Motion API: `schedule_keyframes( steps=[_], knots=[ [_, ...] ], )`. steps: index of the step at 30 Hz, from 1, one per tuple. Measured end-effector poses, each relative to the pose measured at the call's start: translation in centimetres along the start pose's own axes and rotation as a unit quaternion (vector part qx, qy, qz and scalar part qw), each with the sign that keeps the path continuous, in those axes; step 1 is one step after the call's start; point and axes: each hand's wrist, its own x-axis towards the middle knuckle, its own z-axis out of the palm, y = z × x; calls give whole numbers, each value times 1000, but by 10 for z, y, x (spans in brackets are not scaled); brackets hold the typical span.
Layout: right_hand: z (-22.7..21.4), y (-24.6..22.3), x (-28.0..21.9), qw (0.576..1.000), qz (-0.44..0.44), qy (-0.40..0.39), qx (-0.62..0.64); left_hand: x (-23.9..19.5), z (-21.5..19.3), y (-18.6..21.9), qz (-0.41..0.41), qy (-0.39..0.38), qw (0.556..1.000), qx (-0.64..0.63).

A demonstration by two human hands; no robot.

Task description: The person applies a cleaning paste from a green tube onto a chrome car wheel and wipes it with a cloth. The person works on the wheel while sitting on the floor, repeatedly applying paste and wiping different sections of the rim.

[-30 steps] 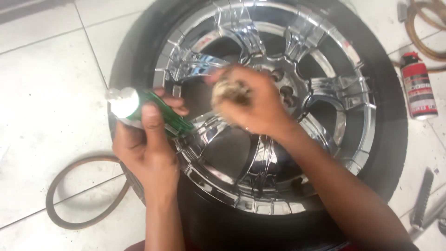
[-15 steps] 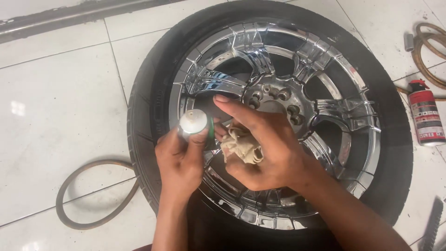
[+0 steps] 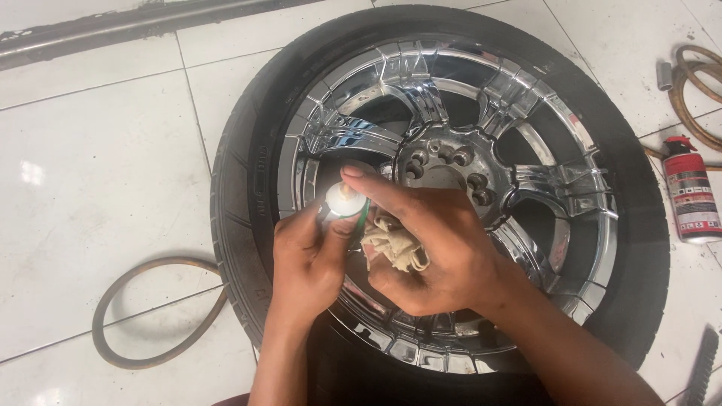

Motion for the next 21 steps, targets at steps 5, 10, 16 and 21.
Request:
schedule_keyframes(
  steps=[5, 10, 16, 21],
  knots=[
    [2, 2, 0, 1000, 9, -11, -4, 1, 0, -2, -31, -7, 999, 31],
    [4, 4, -6, 993, 53, 19, 104, 4, 2, 3, -34, -1, 999, -18],
    [-6, 29, -12, 955, 160, 35, 247, 7, 0, 2, -22, 81, 988, -127],
    [-4, 32, -4, 938, 300, -160, 64, 6, -6, 3, -10, 212, 964, -161]
  ],
)
